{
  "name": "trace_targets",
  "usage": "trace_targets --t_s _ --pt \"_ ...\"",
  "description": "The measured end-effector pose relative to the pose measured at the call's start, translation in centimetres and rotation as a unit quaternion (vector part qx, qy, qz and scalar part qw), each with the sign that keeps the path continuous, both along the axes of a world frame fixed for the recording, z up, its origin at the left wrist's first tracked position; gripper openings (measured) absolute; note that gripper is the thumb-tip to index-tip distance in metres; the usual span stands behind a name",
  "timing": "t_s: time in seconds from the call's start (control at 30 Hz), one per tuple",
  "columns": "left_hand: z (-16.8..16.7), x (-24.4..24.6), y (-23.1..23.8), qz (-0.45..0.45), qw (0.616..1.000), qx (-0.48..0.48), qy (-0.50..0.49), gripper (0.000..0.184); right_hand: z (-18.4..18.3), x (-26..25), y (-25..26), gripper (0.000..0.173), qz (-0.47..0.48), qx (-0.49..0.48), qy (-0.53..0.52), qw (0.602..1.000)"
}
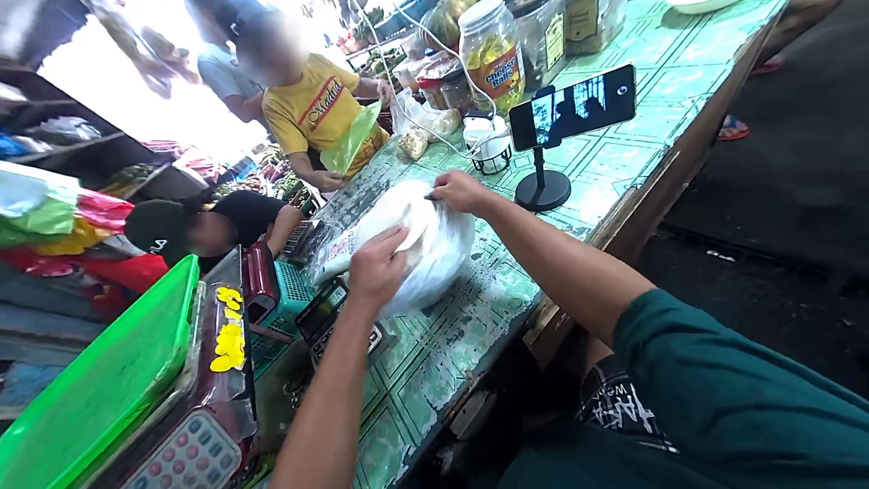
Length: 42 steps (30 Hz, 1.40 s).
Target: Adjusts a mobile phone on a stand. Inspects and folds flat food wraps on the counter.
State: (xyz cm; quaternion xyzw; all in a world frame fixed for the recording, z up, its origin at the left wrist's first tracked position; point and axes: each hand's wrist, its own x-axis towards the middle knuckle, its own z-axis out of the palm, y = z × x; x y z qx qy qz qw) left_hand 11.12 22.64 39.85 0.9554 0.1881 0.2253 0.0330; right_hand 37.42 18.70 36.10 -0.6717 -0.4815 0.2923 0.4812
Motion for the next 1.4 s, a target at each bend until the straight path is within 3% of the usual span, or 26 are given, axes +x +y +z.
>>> trace_targets --t_s 0.07,0.13,0.27,0.5,0.6,0.67,0.73,0.8,0.9,1.03,1.2,1.4 --pt "0.6 -3.1 1.4 -0.06 0.992 -0.109 -0.021 0.036 0.1 -0.5 -4.7 0.026 0.021 0.0 0.002 1.0" --pt "0.8 -5.0 1.9 -0.038 0.989 -0.136 -0.044 0.037 -0.3 -1.5 -8.1 0.029 0.014 0.001 -0.02 1.0" --pt "1.0 -4.4 0.2 0.054 0.998 -0.041 -0.001 0.039 -1.5 -3.8 -10.3 0.028 -0.066 0.044 -0.083 0.993" --pt "1.9 -1.4 -3.2 0.012 0.998 -0.024 0.052 0.039 -1.3 -5.1 -10.2 0.022 -0.104 0.039 -0.107 0.988" --pt "2.6 -1.2 -3.6 0.004 0.996 -0.014 0.089 0.049 -1.0 -6.1 -11.9 0.011 -0.15 0.121 -0.167 0.967" --pt "2.3 -1.4 -3.3 -0.003 0.997 -0.021 0.078 0.048 -0.4 -7.4 -13.2 0.014 -0.154 0.232 -0.22 0.935" --pt "1.8 -1.7 -2.5 -0.014 0.998 -0.046 0.039 0.04 0.2 -9.7 -14.1 0.017 -0.114 0.348 -0.263 0.893" --pt "1.5 -1.7 -1.7 -0.02 0.997 -0.072 0.004 0.03 0.3 -12.1 -14.2 0.017 -0.014 0.406 -0.293 0.866" --pt "1.0 -1.5 -1.4 -0.027 0.997 -0.071 -0.033 0.023 -0.6 -12.9 -13.2 0.022 0.064 0.344 -0.35 0.869" --pt "0.2 -1.2 -1.0 -0.039 0.996 -0.037 -0.072 0.015 -2.0 -10.4 -12.9 0.02 0.025 0.23 -0.376 0.897" --pt "1.5 -0.7 -1.4 -0.033 0.999 0.019 0.028 0.023 -2.3 -9.3 -13.1 0.018 -0.002 0.139 -0.372 0.918" --pt "3.4 0.6 -0.5 0.023 0.998 -0.048 0.034 0.021 -1.8 -11.6 -13.1 0.022 0.014 0.298 -0.395 0.869"
